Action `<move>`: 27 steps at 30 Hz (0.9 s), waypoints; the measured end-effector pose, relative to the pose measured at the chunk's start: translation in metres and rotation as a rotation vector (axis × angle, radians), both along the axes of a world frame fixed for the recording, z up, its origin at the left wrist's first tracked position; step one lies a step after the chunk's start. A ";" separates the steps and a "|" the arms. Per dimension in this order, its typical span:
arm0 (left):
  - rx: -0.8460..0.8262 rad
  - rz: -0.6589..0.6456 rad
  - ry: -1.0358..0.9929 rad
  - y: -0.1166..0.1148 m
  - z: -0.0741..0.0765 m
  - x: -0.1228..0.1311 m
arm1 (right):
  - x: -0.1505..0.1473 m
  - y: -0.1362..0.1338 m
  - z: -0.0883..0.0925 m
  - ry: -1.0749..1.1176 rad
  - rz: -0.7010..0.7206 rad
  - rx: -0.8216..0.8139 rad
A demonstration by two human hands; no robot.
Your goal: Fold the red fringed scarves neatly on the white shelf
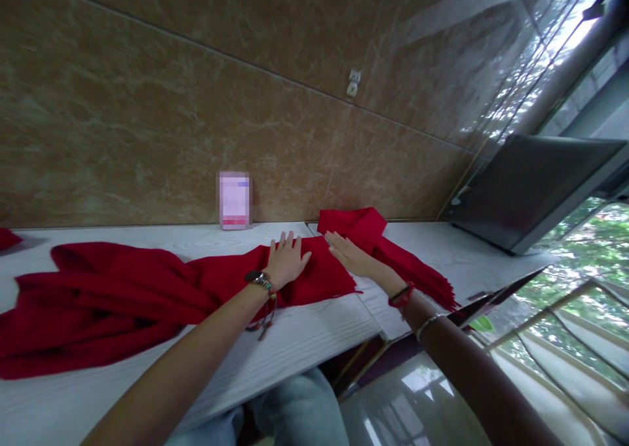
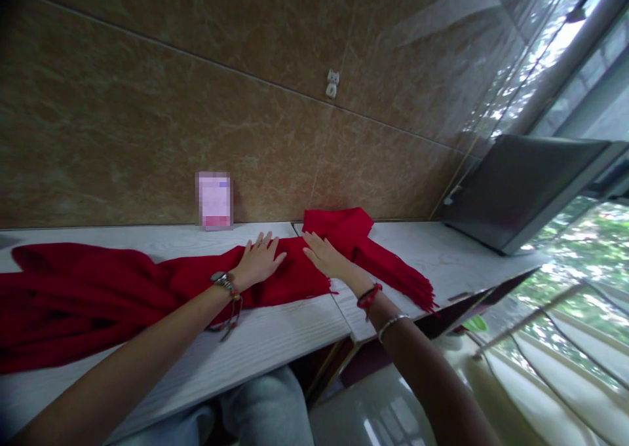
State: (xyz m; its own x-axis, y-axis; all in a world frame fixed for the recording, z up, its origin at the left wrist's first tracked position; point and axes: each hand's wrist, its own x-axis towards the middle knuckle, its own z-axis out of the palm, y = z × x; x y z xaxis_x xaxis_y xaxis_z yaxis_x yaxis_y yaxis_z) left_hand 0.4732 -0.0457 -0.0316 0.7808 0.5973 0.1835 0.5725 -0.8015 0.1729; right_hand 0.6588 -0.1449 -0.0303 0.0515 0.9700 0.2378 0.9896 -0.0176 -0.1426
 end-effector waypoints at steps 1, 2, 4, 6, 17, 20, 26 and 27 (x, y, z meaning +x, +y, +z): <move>0.016 0.004 -0.007 0.004 -0.001 -0.001 | -0.004 0.013 0.004 -0.015 0.010 0.014; 0.007 0.000 0.004 0.008 -0.003 -0.002 | -0.007 0.026 0.005 -0.034 0.020 0.021; -0.063 -0.016 0.051 0.013 -0.009 -0.003 | -0.014 0.047 -0.003 -0.065 0.028 0.007; -0.135 -0.028 0.089 0.016 -0.016 -0.003 | -0.016 0.060 -0.018 -0.077 0.007 -0.025; -0.173 -0.005 0.058 0.012 -0.021 -0.002 | 0.020 0.051 -0.038 -0.074 -0.162 -0.041; -0.151 -0.025 0.042 0.018 -0.022 -0.002 | 0.006 0.054 -0.029 -0.123 -0.105 0.011; -0.167 -0.108 0.021 0.043 -0.019 -0.003 | -0.019 0.072 -0.028 -0.206 -0.001 0.017; -0.156 -0.115 0.011 0.045 -0.019 -0.003 | -0.020 0.075 -0.029 -0.205 -0.007 0.010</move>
State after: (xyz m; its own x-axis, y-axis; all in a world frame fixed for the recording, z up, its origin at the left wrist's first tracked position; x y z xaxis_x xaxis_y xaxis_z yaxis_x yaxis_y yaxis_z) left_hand 0.4705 -0.0005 -0.0510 0.8470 0.5244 0.0867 0.4811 -0.8257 0.2947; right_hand 0.6390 -0.0701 -0.0588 0.0075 0.9674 0.2533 0.9978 -0.0239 0.0618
